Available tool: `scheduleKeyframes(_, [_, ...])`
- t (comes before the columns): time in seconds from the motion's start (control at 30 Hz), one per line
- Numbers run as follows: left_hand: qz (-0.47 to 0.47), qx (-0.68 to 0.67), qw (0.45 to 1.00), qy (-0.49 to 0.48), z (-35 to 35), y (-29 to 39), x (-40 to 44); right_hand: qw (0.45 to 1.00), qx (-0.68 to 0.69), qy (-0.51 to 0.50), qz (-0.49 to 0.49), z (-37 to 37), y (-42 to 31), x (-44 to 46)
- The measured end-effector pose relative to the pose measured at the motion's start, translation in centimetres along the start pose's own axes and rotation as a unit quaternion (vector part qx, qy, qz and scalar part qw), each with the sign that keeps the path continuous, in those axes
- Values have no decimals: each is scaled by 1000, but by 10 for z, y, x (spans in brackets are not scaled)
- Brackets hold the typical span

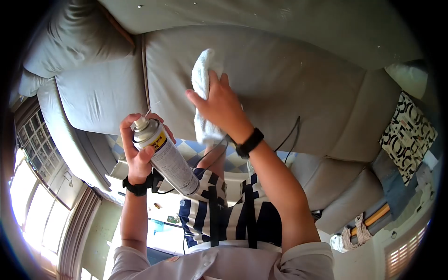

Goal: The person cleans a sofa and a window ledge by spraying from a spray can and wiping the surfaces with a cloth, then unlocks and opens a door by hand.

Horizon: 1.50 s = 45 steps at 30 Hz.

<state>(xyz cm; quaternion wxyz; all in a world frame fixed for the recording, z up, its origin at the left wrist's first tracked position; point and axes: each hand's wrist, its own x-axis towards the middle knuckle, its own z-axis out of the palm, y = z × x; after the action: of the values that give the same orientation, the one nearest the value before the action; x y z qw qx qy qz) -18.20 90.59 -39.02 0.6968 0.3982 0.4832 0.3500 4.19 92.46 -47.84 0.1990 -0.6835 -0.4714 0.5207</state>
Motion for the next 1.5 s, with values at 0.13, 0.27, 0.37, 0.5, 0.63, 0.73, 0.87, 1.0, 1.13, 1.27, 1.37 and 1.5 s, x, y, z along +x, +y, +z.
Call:
scheduleKeyframes(0.13, [9, 55, 998, -19, 3, -7, -6, 998, 63, -13, -12, -14, -23, -31])
scheduleKeyframes(0.27, [133, 320, 934, -80, 22, 4, -1, 998, 18, 4, -59, -34, -39, -40])
scheduleKeyframes(0.37, [134, 349, 923, -94, 32, 5, -3, 997, 1, -3, -73, -39, -32, -46])
scheduleKeyframes(0.5, [142, 366, 913, -110, 38, 3, -7, 996, 9, 28, -87, -38, -22, -51])
scheduleKeyframes(0.63, [117, 369, 912, -135, 35, 4, -13, 996, 34, 44, -64, -36, -20, -55])
scheduleKeyframes(0.73, [114, 372, 912, -134, 37, 0, -15, 994, 81, 51, -55, -38, -15, -57])
scheduleKeyframes(0.87, [113, 380, 910, -123, 36, -8, -16, 988, 91, 98, -73, -32, 5, -52])
scheduleKeyframes(1.0, [77, 371, 921, -90, 39, -22, -19, 976, -91, 197, -27, -17, 118, -31])
scheduleKeyframes(1.13, [97, 366, 921, -86, 37, -42, -24, 935, -222, 214, 176, -49, 152, -37])
scheduleKeyframes(1.27, [44, 346, 935, -69, 48, -50, -28, 921, -272, 227, 163, -41, 173, -41])
scheduleKeyframes(1.37, [53, 333, 939, -69, 51, -59, -27, 917, -265, 226, 197, -35, 180, -36])
scheduleKeyframes(1.5, [45, 326, 942, -68, 54, -62, -29, 926, -229, 216, 207, -35, 199, -40])
